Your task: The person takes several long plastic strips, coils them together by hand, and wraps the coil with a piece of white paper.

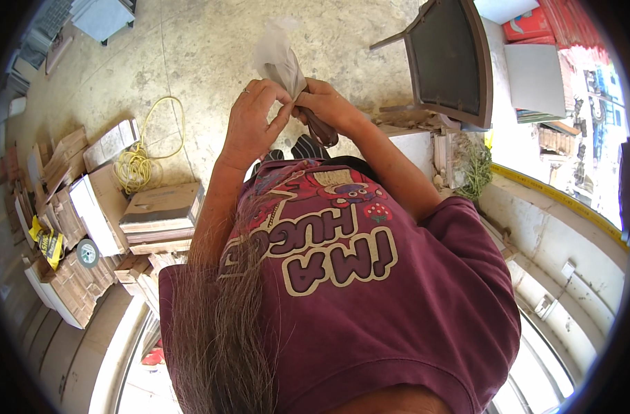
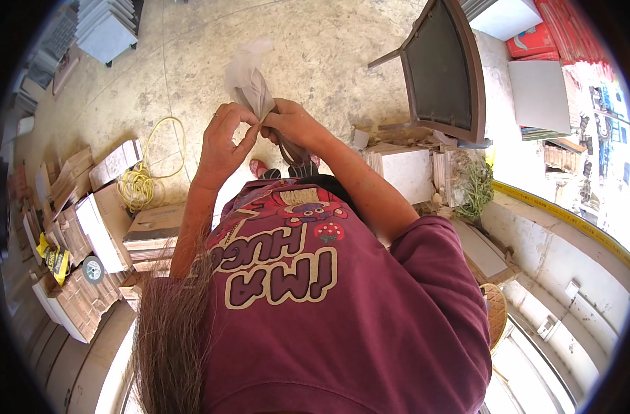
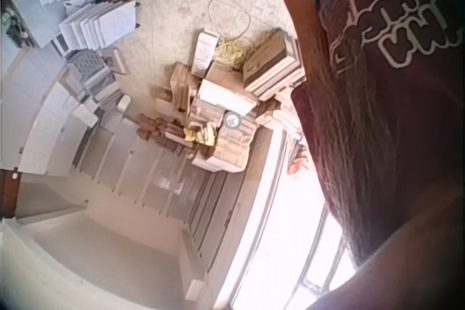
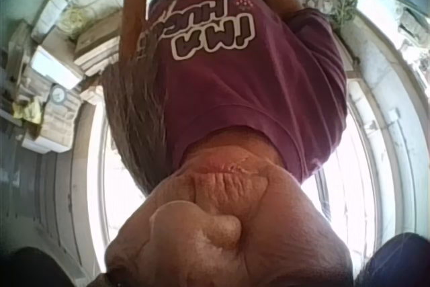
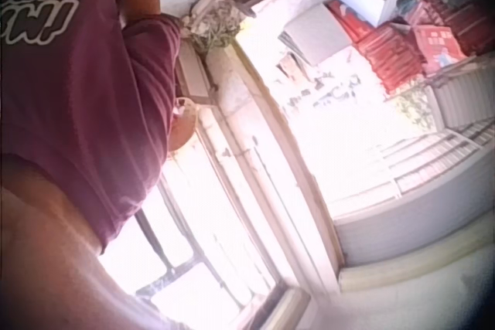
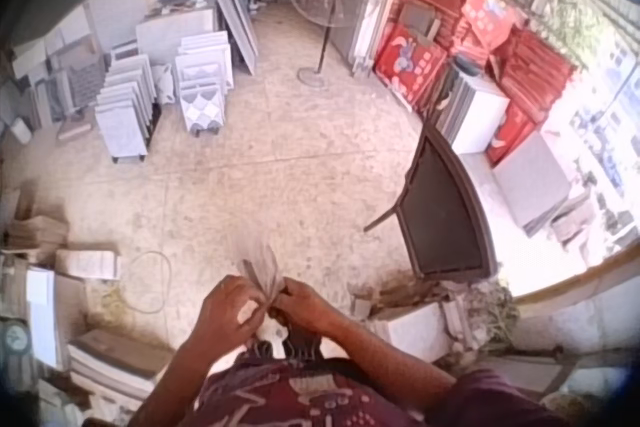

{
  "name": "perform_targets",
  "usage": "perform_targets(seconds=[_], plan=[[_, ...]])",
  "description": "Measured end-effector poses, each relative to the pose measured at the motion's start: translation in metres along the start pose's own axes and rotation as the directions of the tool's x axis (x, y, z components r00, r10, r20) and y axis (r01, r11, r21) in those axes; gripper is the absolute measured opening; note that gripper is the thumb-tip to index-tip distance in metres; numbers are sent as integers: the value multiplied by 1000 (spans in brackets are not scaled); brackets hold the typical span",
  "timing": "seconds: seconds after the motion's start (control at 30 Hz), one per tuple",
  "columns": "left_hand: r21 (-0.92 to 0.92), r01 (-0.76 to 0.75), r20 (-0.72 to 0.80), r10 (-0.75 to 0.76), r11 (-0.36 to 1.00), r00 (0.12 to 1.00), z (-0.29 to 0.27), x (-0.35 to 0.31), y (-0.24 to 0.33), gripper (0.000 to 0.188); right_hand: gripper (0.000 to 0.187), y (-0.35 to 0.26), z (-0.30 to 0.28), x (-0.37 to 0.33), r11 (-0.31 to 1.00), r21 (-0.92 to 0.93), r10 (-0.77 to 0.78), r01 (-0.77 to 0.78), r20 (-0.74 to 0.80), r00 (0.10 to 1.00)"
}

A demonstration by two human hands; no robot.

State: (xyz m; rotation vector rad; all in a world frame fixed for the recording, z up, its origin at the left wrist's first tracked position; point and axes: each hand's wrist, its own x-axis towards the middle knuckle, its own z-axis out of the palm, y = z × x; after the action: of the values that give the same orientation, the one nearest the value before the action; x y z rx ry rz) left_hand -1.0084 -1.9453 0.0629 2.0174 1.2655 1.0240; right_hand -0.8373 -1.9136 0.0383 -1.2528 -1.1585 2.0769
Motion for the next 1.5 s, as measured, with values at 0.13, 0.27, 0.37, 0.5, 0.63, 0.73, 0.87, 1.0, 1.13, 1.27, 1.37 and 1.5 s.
perform_targets(seconds=[0.13, 0.27, 0.37, 0.5, 0.63, 0.73, 0.87, 1.0, 1.13, 1.27, 1.37, 1.5], plan=[[2, -19, -97, 19, 1000, 995, 1, -3, -10, 13, 35, -1, 3, 4, 989, -108, -108, 103, -48, 993], [-61, 35, -143, -43, 998, 989, 2, -2, -12, 12, 62, -12, 6, -3, 959, -268, -134, 98, -122, 983], [-115, 89, -174, -108, 989, 979, 7, -6, -19, 12, 67, -12, 11, -9, 928, -354, -187, 118, -169, 968], [-116, 103, -212, -126, 988, 969, 10, -7, -23, 13, 55, -23, 14, -14, 898, -388, -257, 206, -83, 963], [-102, 101, -232, -122, 990, 965, 14, -7, -22, 21, 33, -14, 12, -12, 936, -299, -227, 187, -106, 968], [-107, 71, -249, -96, 992, 964, 17, -2, -14, 27, 22, -6, 8, -9, 975, -119, -200, 188, -101, 974], [-79, 69, -234, -86, 994, 968, 20, 0, -17, 30, 19, -5, 3, -9, 983, 76, -161, 166, -69, 985], [-105, 84, -258, -109, 991, 960, 25, 3, -24, 25, 19, -11, -2, -15, 965, 249, -88, 86, -3, 996], [-166, 83, -303, -131, 983, 944, 29, 9, -19, 20, 18, -8, -7, -12, 902, 432, -65, 27, 74, 995], [-167, 76, -320, -127, 983, 939, 31, 13, -22, 16, 16, -10, -9, -14, 840, 542, -60, -11, 112, 992], [-129, 43, -326, -84, 991, 942, 30, 16, -24, 14, 15, -6, -11, -12, 786, 618, -82, -27, 147, 986], [-100, 47, -274, -73, 994, 959, 26, 15, -23, 14, 15, -2, -14, -10, 761, 649, -101, -22, 151, 983]])
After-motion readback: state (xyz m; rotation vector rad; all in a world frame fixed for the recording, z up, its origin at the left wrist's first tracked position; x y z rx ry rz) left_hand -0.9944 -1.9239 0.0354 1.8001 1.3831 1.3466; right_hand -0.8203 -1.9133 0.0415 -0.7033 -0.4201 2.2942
